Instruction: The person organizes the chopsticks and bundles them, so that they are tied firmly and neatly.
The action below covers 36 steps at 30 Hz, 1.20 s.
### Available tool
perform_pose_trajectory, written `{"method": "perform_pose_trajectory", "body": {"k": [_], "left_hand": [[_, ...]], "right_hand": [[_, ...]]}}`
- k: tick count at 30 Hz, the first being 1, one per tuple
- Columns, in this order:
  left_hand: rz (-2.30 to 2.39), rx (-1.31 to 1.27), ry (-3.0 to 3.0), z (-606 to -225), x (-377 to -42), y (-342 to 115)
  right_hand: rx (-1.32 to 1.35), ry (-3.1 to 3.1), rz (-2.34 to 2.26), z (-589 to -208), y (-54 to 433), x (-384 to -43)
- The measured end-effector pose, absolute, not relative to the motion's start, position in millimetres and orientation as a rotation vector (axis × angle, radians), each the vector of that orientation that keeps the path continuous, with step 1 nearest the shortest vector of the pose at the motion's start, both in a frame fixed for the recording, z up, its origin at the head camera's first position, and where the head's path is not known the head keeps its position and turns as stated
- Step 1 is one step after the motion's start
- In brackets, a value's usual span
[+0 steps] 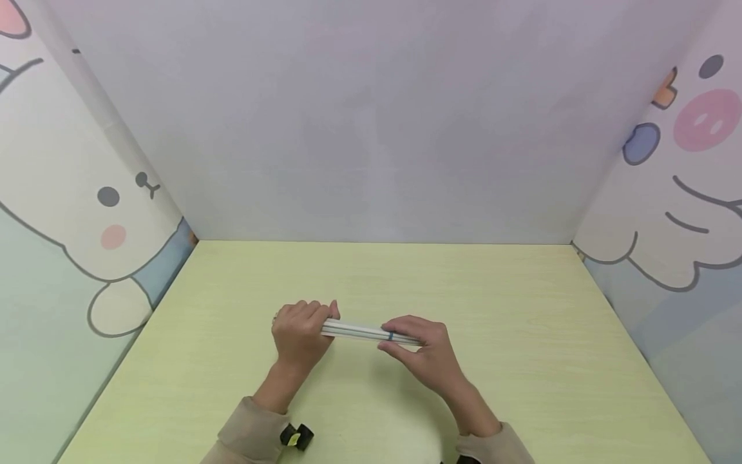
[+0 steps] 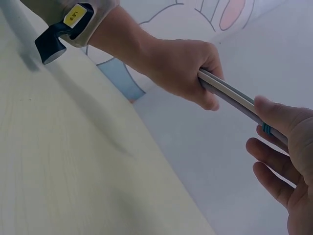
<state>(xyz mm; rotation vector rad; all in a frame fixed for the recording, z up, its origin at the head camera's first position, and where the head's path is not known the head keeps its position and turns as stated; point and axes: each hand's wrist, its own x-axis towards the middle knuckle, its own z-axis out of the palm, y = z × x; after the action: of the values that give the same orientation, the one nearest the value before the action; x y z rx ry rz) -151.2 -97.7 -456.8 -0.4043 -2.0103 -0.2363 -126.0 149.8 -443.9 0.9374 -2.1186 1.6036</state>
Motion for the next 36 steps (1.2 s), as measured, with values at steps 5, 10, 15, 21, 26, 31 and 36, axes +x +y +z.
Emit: {"method": "perform_pose_trajectory", "body": {"k": [5,10,15,21,26,31,36], "left_hand": [[-0.222,-0.396,-2.008,-458,-151,-98],[-0.239,-0.386,-2.002,-460,-152,-103],[-0.247,-0.376,-2.009,-458,-152,-106],[-0.244,-0.383,-2.015,-454,-150,-104],[-0.242,-0.363,-2.009,-453,-149,-102],[-0.247,-0.346,-2.006,-453,-149,-102],[-0.239,-0.360,-1.999,-454,-149,-99]], "right_hand": [[0.963,-2.134,1.559,-442,149,-127],[0.921,-2.168,1.513,-440,158,-127],[0.910,-2.181,1.483,-439,164,-129],[1.024,-2.143,1.423,-437,159,-134],[1.093,-2.106,1.329,-434,155,-138],[1.148,-2.071,1.226,-432,151,-141],[1.139,-2.071,1.110,-431,145,-140]]}}
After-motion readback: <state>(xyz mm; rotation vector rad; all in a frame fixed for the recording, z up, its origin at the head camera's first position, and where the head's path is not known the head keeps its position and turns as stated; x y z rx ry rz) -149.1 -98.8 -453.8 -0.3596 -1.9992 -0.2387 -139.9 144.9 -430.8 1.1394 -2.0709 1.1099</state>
